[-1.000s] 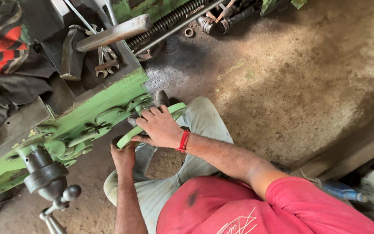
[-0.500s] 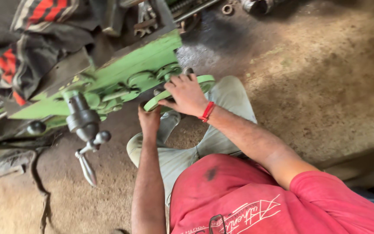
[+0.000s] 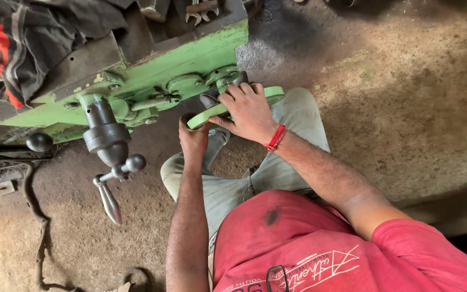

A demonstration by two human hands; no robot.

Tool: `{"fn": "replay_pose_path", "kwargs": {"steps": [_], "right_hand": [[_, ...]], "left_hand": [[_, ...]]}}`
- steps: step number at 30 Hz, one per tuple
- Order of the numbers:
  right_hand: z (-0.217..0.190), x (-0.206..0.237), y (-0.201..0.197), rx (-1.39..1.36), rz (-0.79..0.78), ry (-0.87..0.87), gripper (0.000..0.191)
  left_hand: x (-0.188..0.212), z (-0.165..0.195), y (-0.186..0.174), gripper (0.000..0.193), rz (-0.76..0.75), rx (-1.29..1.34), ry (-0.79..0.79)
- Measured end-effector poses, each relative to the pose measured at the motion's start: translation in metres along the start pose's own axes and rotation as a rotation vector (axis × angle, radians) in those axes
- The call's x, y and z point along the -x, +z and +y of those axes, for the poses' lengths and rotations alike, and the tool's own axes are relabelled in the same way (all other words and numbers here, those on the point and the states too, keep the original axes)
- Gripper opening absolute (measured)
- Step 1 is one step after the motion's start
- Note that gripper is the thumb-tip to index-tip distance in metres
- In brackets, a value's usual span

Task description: The person sits on the floor and operates a green metal lathe by turning a handwheel with both hands. The person adjusts the handwheel repeatedly to control the machine's movement.

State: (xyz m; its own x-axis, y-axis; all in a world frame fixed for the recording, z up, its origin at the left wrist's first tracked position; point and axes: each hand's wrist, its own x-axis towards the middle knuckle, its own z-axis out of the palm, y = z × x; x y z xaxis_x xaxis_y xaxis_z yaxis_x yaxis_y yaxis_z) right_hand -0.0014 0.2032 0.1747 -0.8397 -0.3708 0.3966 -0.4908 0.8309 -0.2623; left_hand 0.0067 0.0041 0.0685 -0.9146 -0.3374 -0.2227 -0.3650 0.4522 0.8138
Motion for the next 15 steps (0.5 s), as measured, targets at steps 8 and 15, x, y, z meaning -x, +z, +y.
{"fn": "replay_pose_path", "kwargs": {"steps": [8,15], "right_hand": [[-0.0002,-0.0026,0.0006,0.026,-0.005,-0.007,0.054],[0.0009,-0.0026,0.0027,0.024,-0.015,-0.018,0.052]], "left_hand": [[-0.0018,0.0008,0.0003,0.056,-0.011,0.013,-0.003],[-0.0042,-0.005,0.0057,0.056,-0.004,0.034,-0.014]]}}
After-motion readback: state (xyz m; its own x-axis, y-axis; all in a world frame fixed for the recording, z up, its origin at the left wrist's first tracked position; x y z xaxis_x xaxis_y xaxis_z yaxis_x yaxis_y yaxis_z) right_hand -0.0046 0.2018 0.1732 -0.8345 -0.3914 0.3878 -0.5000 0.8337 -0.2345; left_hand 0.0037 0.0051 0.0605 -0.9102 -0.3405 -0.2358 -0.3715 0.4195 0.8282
